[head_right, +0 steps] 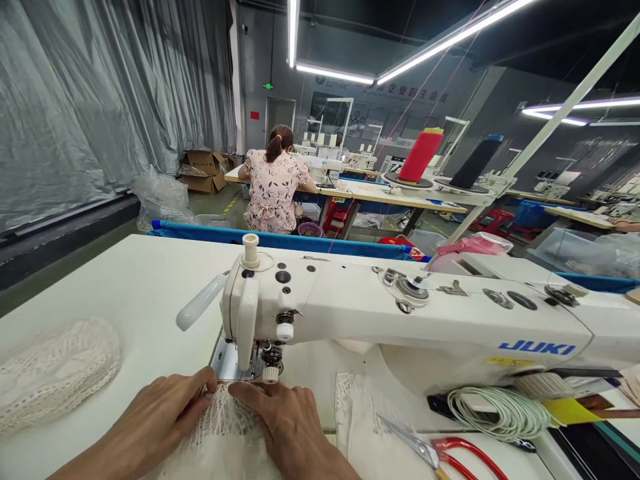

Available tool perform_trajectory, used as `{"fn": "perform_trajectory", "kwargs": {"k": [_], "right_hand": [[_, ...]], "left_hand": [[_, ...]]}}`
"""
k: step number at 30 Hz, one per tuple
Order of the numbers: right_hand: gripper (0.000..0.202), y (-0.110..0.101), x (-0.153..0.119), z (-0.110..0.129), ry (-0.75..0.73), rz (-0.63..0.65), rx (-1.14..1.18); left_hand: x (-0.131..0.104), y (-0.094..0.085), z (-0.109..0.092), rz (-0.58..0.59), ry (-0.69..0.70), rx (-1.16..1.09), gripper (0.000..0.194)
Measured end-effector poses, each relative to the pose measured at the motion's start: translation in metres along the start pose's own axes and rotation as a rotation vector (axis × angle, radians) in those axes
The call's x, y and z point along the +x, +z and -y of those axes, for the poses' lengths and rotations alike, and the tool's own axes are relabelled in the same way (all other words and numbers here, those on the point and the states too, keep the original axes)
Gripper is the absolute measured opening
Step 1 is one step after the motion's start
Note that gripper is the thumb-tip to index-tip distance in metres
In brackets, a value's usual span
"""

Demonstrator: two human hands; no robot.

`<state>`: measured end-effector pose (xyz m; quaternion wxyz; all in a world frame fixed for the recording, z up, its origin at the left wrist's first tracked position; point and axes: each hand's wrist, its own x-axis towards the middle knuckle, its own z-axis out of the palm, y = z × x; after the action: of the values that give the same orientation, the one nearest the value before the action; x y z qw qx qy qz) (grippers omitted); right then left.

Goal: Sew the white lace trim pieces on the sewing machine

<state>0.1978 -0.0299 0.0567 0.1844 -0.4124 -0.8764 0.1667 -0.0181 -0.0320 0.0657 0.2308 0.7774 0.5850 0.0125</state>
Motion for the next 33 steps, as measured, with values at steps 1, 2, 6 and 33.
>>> {"fn": "perform_trajectory", "kwargs": {"k": [1,2,6,33], "right_hand": [[0.046,-0.001,0.000,0.001,0.001,0.012,-0.005],[0.046,-0.002,0.000,0.001,0.000,0.023,-0.013],[0.043,0.001,0.000,0.000,-0.010,0.046,-0.058],[0.020,0.017,-0.002,-0.003,-0.083,-0.105,-0.256]], "left_hand": [[0.000,0.000,0.000,-0.003,0.000,-0.012,0.026],[0.001,-0.001,0.001,-0.007,-0.001,-0.021,0.026],[0.004,-0.002,0.001,-0.020,-0.002,-0.017,0.029],[0.017,0.026,0.010,-0.720,0.500,0.347,0.034]]}}
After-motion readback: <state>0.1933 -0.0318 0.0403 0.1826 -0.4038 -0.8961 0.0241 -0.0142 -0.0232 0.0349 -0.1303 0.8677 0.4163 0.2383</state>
